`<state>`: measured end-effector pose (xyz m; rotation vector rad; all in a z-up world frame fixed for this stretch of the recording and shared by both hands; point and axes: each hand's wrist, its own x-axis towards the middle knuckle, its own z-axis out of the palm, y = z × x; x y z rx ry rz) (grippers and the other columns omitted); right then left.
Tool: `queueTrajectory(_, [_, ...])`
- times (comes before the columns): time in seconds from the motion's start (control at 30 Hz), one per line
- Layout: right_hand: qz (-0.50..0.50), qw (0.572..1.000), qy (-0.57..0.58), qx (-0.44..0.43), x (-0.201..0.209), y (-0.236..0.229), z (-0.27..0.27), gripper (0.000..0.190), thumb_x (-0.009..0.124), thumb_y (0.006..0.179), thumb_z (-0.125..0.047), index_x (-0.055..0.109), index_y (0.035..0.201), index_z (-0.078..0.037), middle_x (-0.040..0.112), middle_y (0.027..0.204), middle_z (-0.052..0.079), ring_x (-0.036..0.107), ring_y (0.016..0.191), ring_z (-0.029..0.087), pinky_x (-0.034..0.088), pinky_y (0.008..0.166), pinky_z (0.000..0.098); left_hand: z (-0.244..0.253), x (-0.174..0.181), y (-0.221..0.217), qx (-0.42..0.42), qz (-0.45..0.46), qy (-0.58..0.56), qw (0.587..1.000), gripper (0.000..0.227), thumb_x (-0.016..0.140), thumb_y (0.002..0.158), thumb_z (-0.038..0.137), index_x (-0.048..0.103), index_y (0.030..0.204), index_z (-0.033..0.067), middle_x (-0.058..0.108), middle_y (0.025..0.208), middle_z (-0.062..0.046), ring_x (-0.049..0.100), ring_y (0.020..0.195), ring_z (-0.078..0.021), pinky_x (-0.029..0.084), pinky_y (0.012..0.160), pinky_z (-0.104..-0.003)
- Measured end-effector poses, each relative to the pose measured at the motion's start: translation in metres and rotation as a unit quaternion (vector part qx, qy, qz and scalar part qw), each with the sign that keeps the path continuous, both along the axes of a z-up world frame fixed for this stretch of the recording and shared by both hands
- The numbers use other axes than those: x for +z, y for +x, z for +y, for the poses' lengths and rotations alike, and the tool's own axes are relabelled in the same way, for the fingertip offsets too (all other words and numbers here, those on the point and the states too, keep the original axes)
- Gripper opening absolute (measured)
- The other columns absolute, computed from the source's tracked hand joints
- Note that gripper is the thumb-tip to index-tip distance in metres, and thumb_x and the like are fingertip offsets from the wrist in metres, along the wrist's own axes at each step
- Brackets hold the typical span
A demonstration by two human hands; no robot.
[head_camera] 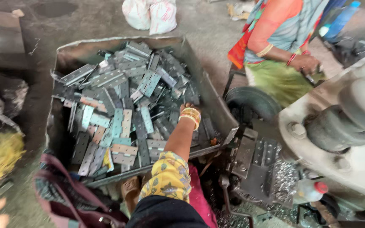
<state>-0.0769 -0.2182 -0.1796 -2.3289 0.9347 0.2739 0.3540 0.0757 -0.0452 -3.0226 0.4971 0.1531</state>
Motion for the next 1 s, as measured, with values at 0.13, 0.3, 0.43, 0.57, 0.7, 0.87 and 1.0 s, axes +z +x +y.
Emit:
queueTrajectory(0.13, [0.015, 1.000, 0.015, 0.006, -0.018, -0.026, 0.019, 0.048, 0.072, 0.086, -0.049, 0.066, 0.116, -0.013, 0.072, 0.077, 0.020, 0.076, 0.073, 0.036, 0.059, 0.070, 0.0499, 0.032, -0.002, -0.008, -0.008, 0.017, -0.032, 0.999, 0.052, 0.073, 0.083, 0.028, 0.067, 0.130, 0.0081, 0.062, 0.138, -0.017, 0.052, 0.134, -0.0358, 0.042, 0.107, -0.051])
queueTrajectory(0.3, [0.024, 0.999, 0.021, 0.022, -0.037, -0.048, 0.025, 0.049, 0.071, 0.087, -0.050, 0.065, 0.118, -0.013, 0.073, 0.078, 0.021, 0.076, 0.074, 0.036, 0.059, 0.071, 0.0504, 0.059, 0.038, -0.028, 0.005, 0.133, -0.010, 0.991, 0.051, 0.078, 0.074, 0.023, 0.068, 0.122, 0.0081, 0.063, 0.130, -0.016, 0.055, 0.126, -0.0394, 0.041, 0.107, -0.056])
queueTrajectory(0.43, [0.024, 0.999, 0.018, 0.035, -0.043, -0.057, 0.020, 0.050, 0.071, 0.087, -0.050, 0.064, 0.120, -0.014, 0.073, 0.079, 0.021, 0.076, 0.075, 0.037, 0.059, 0.072, 0.0509, 0.074, 0.049, -0.107, -0.063, -0.087, -0.289, 0.951, 0.035, 0.071, 0.073, 0.009, 0.073, 0.108, 0.0069, 0.071, 0.111, -0.020, 0.066, 0.109, -0.0383, 0.054, 0.096, -0.048])
queueTrajectory(0.57, [0.017, 0.999, 0.023, 0.039, -0.022, -0.083, 0.022, 0.051, 0.070, 0.087, -0.051, 0.063, 0.122, -0.015, 0.073, 0.081, 0.021, 0.077, 0.076, 0.037, 0.059, 0.073, 0.0513, 0.070, 0.054, -0.191, -0.099, -0.129, -0.210, 0.964, 0.015, 0.062, 0.088, 0.005, 0.071, 0.100, 0.0071, 0.072, 0.098, -0.019, 0.071, 0.091, -0.0387, 0.057, 0.078, -0.051])
queueTrajectory(0.7, [0.028, 0.996, -0.019, 0.079, 0.029, -0.109, 0.030, 0.052, 0.070, 0.087, -0.051, 0.062, 0.124, -0.015, 0.073, 0.082, 0.021, 0.077, 0.077, 0.038, 0.059, 0.073, 0.0518, 0.047, 0.086, -0.247, -0.065, -0.172, -0.289, 0.939, 0.024, 0.060, 0.086, 0.008, 0.072, 0.107, 0.0108, 0.072, 0.090, -0.017, 0.071, 0.081, -0.0368, 0.057, 0.070, -0.049])
queueTrajectory(0.87, [0.082, 0.984, -0.091, 0.132, 0.104, -0.103, 0.039, 0.060, 0.059, 0.089, -0.065, 0.056, 0.127, -0.019, 0.077, 0.095, 0.021, 0.074, 0.096, 0.043, 0.055, 0.082, 0.0539, -0.056, 0.085, -0.363, -0.223, -0.186, -0.241, 0.926, 0.012, 0.063, 0.090, 0.014, 0.071, 0.096, 0.0088, 0.071, 0.106, -0.010, 0.069, 0.100, -0.0306, 0.058, 0.081, -0.043])
queueTrajectory(1.0, [0.064, 0.986, -0.072, 0.133, 0.145, -0.095, 0.063, 0.063, 0.060, 0.086, -0.063, 0.051, 0.132, -0.021, 0.077, 0.097, 0.020, 0.075, 0.094, 0.041, 0.056, 0.082, 0.0517, -0.106, 0.059, -0.398, -0.232, -0.317, -0.257, 0.883, 0.032, 0.061, 0.073, 0.019, 0.076, 0.097, 0.0053, 0.072, 0.118, -0.014, 0.065, 0.105, -0.0314, 0.055, 0.089, -0.045])
